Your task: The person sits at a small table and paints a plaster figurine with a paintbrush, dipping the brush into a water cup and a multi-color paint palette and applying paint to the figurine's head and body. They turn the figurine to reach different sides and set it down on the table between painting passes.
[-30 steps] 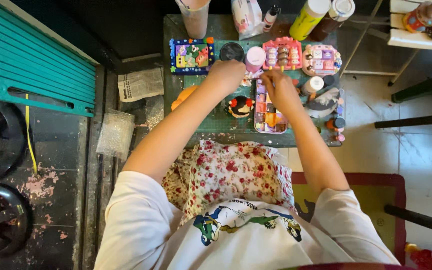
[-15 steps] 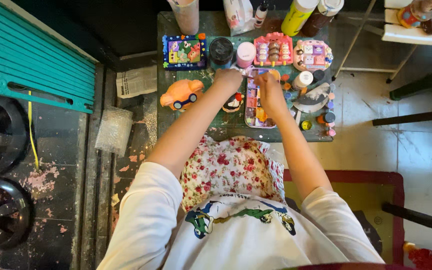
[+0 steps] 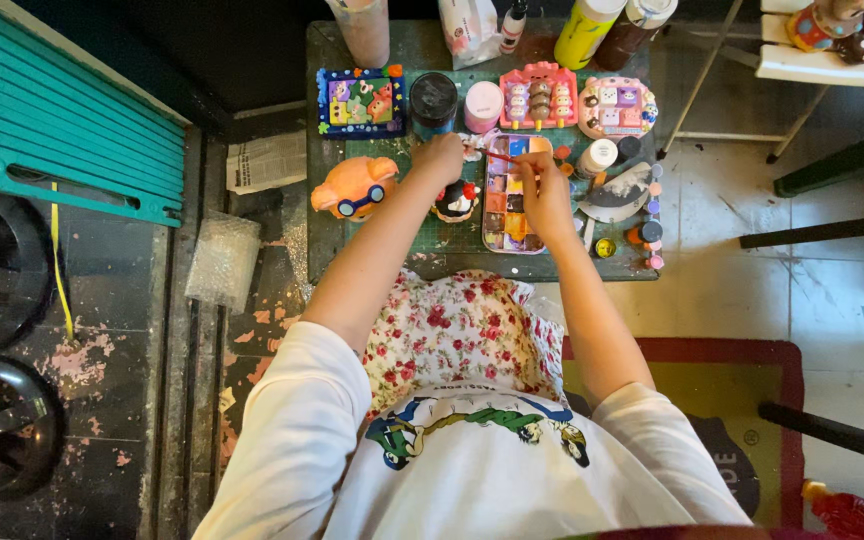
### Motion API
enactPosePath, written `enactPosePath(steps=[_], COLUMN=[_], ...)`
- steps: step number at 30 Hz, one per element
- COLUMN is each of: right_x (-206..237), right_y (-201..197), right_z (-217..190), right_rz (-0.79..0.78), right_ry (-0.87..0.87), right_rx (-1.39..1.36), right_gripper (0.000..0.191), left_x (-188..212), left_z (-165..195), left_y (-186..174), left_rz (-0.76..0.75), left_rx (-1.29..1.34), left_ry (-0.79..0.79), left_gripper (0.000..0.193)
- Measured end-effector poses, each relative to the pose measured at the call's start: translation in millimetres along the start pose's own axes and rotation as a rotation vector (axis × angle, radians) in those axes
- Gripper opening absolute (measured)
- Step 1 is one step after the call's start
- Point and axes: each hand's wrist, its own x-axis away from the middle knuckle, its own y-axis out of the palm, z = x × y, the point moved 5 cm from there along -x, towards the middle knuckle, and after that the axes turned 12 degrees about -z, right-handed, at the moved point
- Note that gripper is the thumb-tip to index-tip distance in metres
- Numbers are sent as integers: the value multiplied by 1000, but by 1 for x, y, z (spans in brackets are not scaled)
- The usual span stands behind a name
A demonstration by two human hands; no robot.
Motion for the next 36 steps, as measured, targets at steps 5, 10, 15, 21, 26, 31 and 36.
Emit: enactPosePath(steps=[5, 10, 15, 21, 26, 31, 36], right_x=[6, 3, 1, 8, 30, 65, 100], right_y=[-3, 3, 6, 4, -39, -92, -110], right_z=[0, 3, 4, -10, -4, -15, -34], right_rz=[-69, -182, -214, -165, -108, -22, -59], right_ry=[116, 129, 155, 88, 188, 46, 248], right_rx=[338, 538, 473, 617, 560, -84, -306], right_gripper=[16, 18, 21, 17, 13, 15, 20], left_x=[-2, 4, 19, 23, 0, 0, 59], left_z=[3, 10, 18, 22, 23, 29, 34], left_y=[1, 4, -10, -12, -9, -26, -48], left_rz=[31, 3, -64, -15, -112, -133, 127], left_rx=[65, -111, -229, -268, -163, 72, 561], left_ry=[289, 341, 251, 230, 235, 469, 859], left_gripper=[47, 79, 74, 69, 72, 47, 37])
